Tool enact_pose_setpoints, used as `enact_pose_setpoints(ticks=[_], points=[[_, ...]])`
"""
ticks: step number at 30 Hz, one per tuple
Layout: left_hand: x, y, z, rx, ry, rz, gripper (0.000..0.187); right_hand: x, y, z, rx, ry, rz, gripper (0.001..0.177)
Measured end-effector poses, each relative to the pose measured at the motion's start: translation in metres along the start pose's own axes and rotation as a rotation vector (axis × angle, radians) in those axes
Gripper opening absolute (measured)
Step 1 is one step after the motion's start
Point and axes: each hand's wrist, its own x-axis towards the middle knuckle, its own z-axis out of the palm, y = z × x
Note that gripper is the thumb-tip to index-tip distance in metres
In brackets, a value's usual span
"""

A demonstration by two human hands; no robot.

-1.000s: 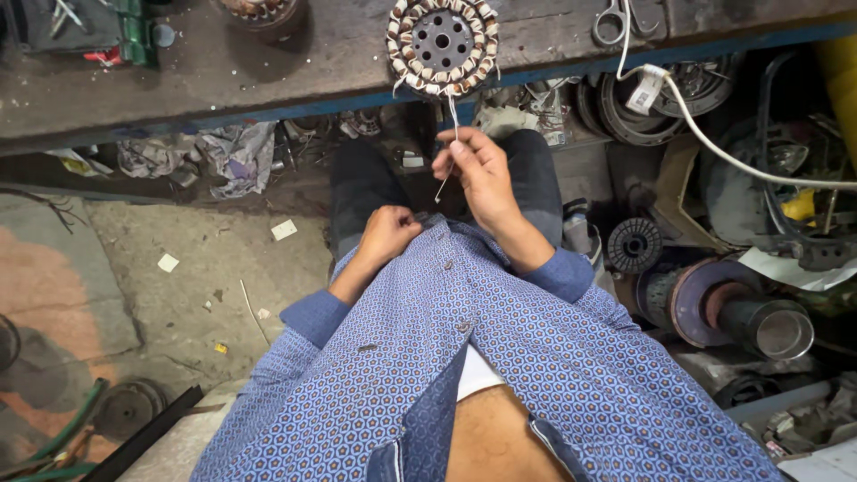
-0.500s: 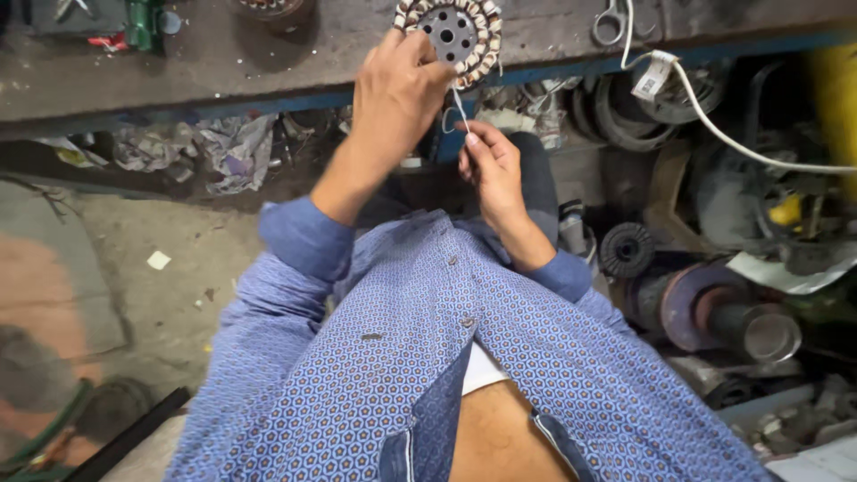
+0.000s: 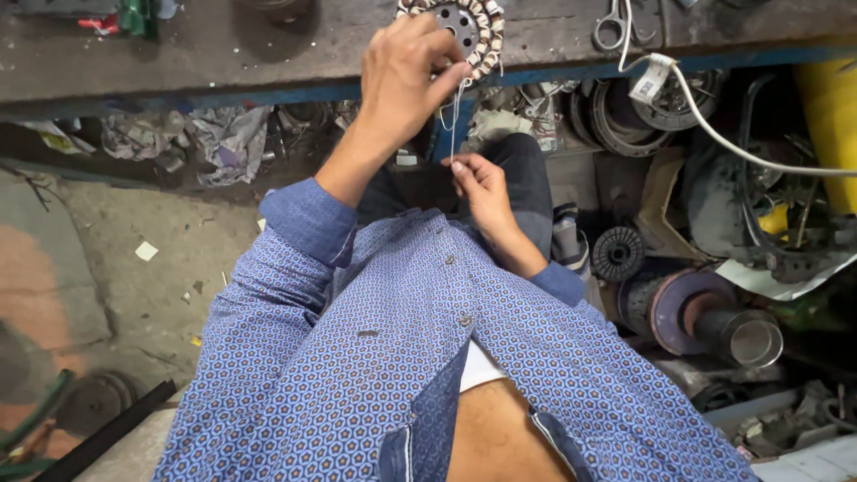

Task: The person is winding a thin white wire around the slots of a circular metal stator core. They hold the stator in their left hand and feed the wire with their right hand, creating a coil.

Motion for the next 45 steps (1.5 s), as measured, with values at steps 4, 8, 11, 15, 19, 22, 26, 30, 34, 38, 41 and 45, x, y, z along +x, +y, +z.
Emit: enact_pose_setpoints(ticks=[4, 8, 11, 15, 19, 22, 26, 30, 34, 38, 41, 45], points=[[-0.003, -0.005, -0.004, -0.166, 0.015, -0.011, 0.01, -0.003, -0.003, -0.012, -0.271, 0.009, -0.001, 0.022], [-0.01, -0.007, -0.011, -0.202, -0.039, 0.009, 0.016, -0.016, 0.001, -0.032, -0.574, 0.057, -0.035, 0.019], [-0.011, -0.006, -0.013, -0.183, -0.036, 0.041, 0.022, -0.021, 0.016, -0.05, -0.872, 0.012, -0.027, 0.019], [-0.013, -0.006, -0.013, -0.207, -0.025, 0.051, 0.024, -0.031, 0.032, -0.062, -1.349, 0.035, 0.41, 0.022], [-0.017, -0.006, -0.013, -0.226, 0.003, 0.044, 0.019, -0.041, 0.038, -0.085, -1.341, 0.103, 0.372, 0.022], [-0.016, -0.008, -0.011, -0.229, 0.012, 0.055, 0.018, -0.049, 0.042, -0.112, -1.364, 0.143, 0.293, 0.023], [-0.021, -0.009, -0.011, -0.205, 0.023, 0.078, 0.019, -0.078, 0.035, -0.148, -1.388, 0.206, 0.449, 0.025], [-0.021, -0.01, -0.004, -0.148, 0.035, 0.114, 0.025, -0.113, 0.027, -0.171, -1.324, 0.294, 0.613, 0.026], [-0.023, -0.011, -0.005, -0.129, 0.001, 0.122, 0.028, -0.123, 0.04, -0.167, -1.355, 0.322, 0.618, 0.025], [-0.022, -0.01, -0.005, -0.16, 0.019, 0.123, 0.024, -0.115, 0.031, -0.161, -1.28, 0.332, 0.624, 0.029], [-0.026, -0.006, -0.007, -0.153, 0.024, 0.111, 0.028, -0.109, 0.022, -0.158, -1.185, 0.347, 0.533, 0.033], [-0.028, -0.002, 0.003, -0.081, 0.1, 0.137, 0.034, -0.108, 0.022, -0.17, -1.201, 0.651, 0.261, 0.04]])
